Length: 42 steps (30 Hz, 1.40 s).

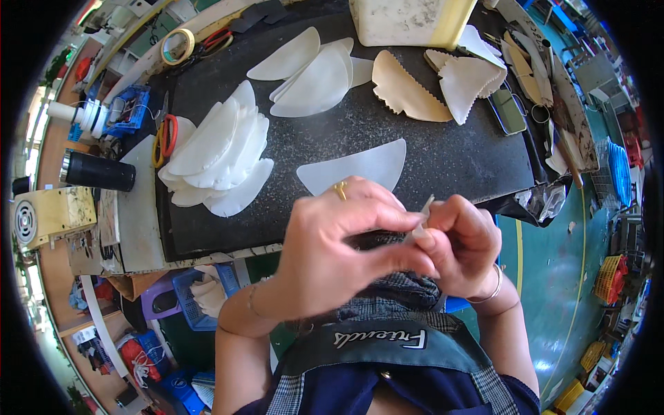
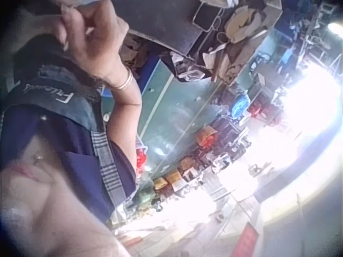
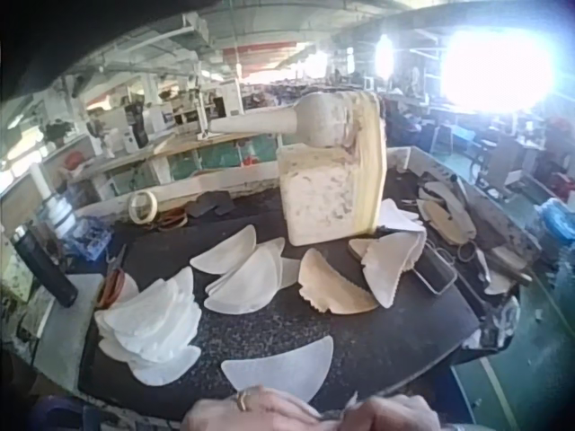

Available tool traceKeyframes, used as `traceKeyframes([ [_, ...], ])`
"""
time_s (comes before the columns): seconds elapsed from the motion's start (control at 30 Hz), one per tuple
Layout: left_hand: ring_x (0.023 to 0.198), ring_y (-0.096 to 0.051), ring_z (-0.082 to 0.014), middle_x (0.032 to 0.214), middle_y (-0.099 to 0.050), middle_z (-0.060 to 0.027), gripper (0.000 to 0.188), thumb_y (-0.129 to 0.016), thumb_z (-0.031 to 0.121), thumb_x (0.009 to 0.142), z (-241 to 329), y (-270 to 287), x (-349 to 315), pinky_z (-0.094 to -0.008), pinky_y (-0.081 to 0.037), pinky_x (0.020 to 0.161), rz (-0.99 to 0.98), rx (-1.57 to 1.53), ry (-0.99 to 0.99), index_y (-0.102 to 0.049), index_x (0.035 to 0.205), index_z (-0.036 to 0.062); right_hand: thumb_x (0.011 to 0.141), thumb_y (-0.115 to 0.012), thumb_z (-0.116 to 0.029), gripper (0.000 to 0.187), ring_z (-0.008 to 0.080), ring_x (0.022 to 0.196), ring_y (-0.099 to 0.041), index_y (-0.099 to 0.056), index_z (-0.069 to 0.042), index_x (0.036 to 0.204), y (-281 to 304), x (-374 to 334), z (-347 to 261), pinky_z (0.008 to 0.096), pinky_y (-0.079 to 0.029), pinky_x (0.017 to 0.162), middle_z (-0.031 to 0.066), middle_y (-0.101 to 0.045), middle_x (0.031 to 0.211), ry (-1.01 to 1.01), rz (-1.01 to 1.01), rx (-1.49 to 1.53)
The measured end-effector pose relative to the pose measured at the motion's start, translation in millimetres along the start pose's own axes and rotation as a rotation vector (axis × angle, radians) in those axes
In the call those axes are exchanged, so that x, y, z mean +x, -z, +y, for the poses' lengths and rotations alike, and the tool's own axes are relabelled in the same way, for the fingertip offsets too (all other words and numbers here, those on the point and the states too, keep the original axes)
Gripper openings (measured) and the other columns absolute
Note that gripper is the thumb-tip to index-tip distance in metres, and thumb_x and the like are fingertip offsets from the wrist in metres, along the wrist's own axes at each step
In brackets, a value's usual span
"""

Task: Prepare footwear components by applying adhesive and aligning layers

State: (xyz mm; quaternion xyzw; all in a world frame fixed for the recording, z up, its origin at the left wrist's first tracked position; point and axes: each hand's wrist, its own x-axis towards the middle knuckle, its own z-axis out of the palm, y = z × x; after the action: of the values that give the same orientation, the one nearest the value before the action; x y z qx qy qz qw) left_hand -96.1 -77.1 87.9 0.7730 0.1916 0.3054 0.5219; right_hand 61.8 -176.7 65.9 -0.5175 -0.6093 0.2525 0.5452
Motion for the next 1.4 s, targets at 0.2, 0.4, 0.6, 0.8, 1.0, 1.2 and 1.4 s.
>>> traceKeyframes([
  [0.2, 0.09, -0.068, -0.0247, 0.101, -0.067, -0.0145, 0.02, -0.053, 0.013, 0.096, -46.4, 7.1, 4.9, -0.0375, -0.058, 0.082, 0.075, -1.204, 0.358, -0.058, 0.111, 0.0014, 0.101, -0.044, -0.025, 0.026, 0.031, 0.112, -0.054, -0.05, -0.007, 0.083, -4.5, 0.0, 31.9, 0.0423, -0.042, 0.093, 0.0165, -0.055, 0.118, -0.123, 0.268, 1.349],
  [0.4, 0.097, -0.067, -0.0249, 0.103, -0.066, -0.0148, 0.015, -0.053, 0.015, 0.097, -41.8, -0.6, -2.5, -0.0409, -0.06, 0.079, 0.422, -0.888, 0.227, -0.055, 0.095, 0.0007, 0.1, -0.045, -0.034, 0.036, 0.0276, 0.108, -0.06, -0.055, 0.001, 0.097, 24.5, -10.7, 23.5, 0.0423, -0.049, 0.092, 0.0179, -0.059, 0.122, -0.205, 0.031, 0.657],
  [0.6, 0.097, -0.064, -0.0186, 0.105, -0.064, -0.0148, 0.007, -0.054, 0.008, 0.096, -23.1, -28.0, -4.1, -0.0357, -0.055, 0.088, 0.279, -0.428, -0.046, -0.055, 0.098, 0.0007, 0.087, -0.069, -0.022, 0.03, 0.0158, 0.099, -0.058, -0.056, -0.003, 0.106, -11.2, 8.7, 12.8, 0.0307, -0.049, 0.081, 0.0091, -0.055, 0.121, -0.063, 0.104, -0.01],
  [0.8, 0.1, -0.066, -0.03, 0.109, -0.064, -0.0172, 0.02, -0.047, 0.022, 0.1, -33.5, -4.4, -3.4, -0.0438, -0.057, 0.085, 0.246, -1.406, 0.391, -0.055, 0.106, 0.0056, 0.1, -0.043, -0.021, 0.017, 0.0161, 0.099, -0.06, -0.055, -0.009, 0.105, 8.8, 0.5, 32.5, 0.0391, -0.047, 0.089, 0.006, -0.062, 0.11, -0.413, 0.276, 1.584],
  [1.0, 0.096, -0.067, -0.0286, 0.107, -0.065, -0.0158, 0.019, -0.046, 0.023, 0.099, -37.3, -2.8, -5.3, -0.0433, -0.058, 0.081, 0.296, -1.326, 0.41, -0.055, 0.103, 0.0059, 0.098, -0.046, -0.026, 0.023, 0.0062, 0.065, -0.05, -0.051, -0.007, 0.086, 34.5, -6.3, 41.7, 0.0193, -0.041, 0.058, -0.0014, -0.052, 0.076, -0.547, 0.303, 0.876],
  [1.2, 0.092, -0.067, -0.0253, 0.104, -0.066, -0.0137, 0.011, -0.053, 0.018, 0.097, -35.9, -4.1, 1.1, -0.0405, -0.057, 0.081, 0.299, -1.148, 0.321, -0.056, 0.099, 0.0077, 0.082, -0.067, -0.053, 0.066, 0.0162, 0.081, -0.062, -0.054, 0.005, 0.112, 92.1, -39.3, 52.3, 0.0292, -0.05, 0.069, 0.0079, -0.065, 0.093, -0.515, -0.782, -0.053],
  [1.4, 0.054, -0.049, -0.0115, 0.065, -0.049, 0.0018, 0.018, -0.073, 0.004, 0.074, -10.3, -0.9, -5.8, -0.0245, -0.041, 0.051, -0.176, -0.019, -0.289, -0.075, 0.089, 0.013, 0.078, -0.054, -0.074, 0.094, 0.0178, 0.102, -0.06, -0.049, 0.007, 0.127, 47.6, -26.9, 57.5, 0.0342, -0.05, 0.087, 0.0141, -0.061, 0.114, -0.719, -0.011, 0.955],
])
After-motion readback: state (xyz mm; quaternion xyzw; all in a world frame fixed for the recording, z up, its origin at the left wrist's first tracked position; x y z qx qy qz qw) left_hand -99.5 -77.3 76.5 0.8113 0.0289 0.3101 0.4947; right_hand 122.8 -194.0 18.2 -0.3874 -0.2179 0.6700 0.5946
